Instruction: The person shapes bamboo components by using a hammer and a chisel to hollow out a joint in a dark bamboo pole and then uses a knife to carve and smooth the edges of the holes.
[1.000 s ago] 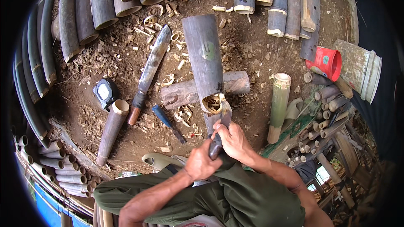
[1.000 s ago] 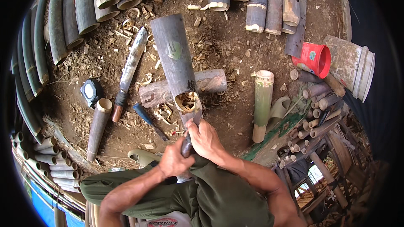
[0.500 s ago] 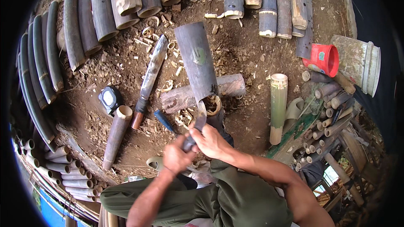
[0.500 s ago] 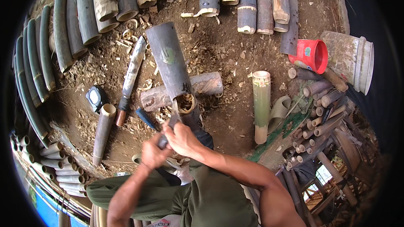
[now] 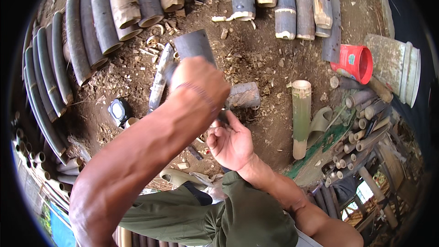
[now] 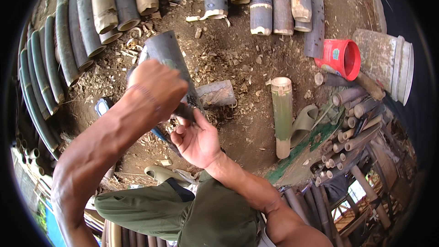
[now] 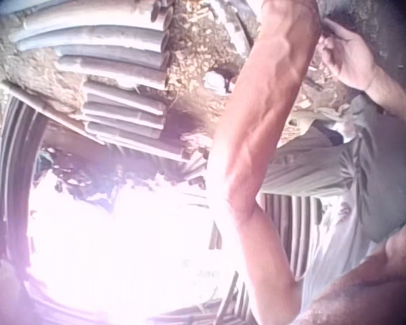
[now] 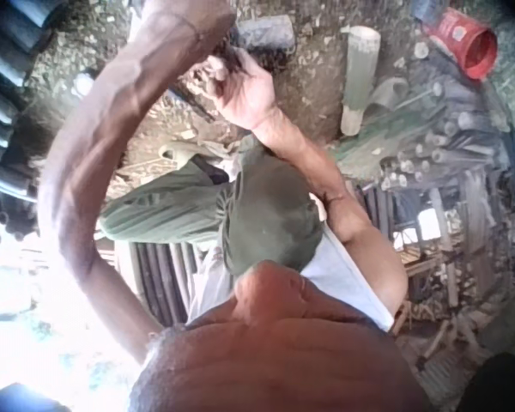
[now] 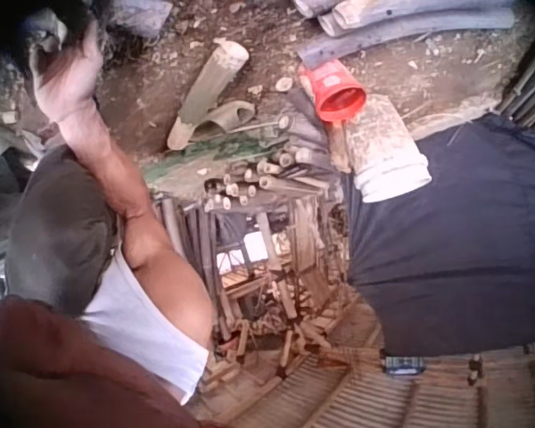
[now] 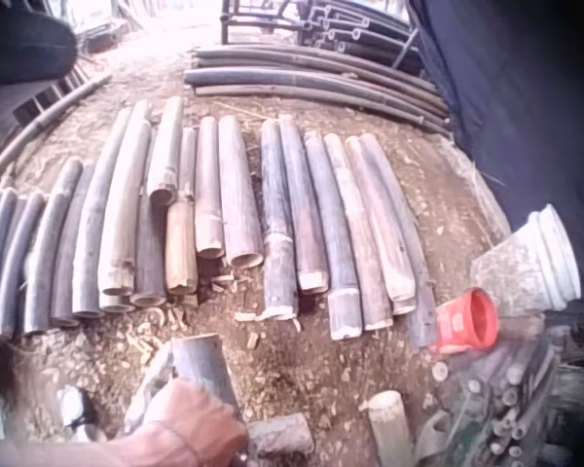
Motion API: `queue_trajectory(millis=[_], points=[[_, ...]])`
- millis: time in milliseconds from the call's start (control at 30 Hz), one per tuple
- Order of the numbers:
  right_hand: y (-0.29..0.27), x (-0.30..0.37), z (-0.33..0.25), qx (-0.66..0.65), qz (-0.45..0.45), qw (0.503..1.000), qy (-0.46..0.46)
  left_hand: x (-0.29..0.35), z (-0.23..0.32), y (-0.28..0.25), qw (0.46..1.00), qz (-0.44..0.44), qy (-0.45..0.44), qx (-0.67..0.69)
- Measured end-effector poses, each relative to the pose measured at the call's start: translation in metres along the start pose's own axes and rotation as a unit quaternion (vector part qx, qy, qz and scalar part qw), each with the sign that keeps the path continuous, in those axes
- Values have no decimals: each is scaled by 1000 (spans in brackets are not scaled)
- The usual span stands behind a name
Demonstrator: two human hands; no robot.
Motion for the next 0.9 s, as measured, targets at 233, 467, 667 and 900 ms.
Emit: queue_trajectory(millis=[233, 467, 667, 900], points=[[-25, 10, -4, 219, 80, 972, -1, 43, 1, 68, 990, -89, 26, 104], [-56, 58, -19, 565, 284, 771, 78, 87, 53, 190, 883, -70, -51, 461], [-31, 65, -51, 793, 312, 522, 39, 79, 108, 208, 768, -58, -148, 621], [2, 70, -69, 903, 248, 347, -45, 54, 154, 189, 587, 121, -202, 775]])
Point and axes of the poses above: each hand's wrist, its own x-axis away from the middle knuckle, its own y-axis out of the palm, z = x × y, the point moved 10 cm from there along -x, towards the middle knuckle
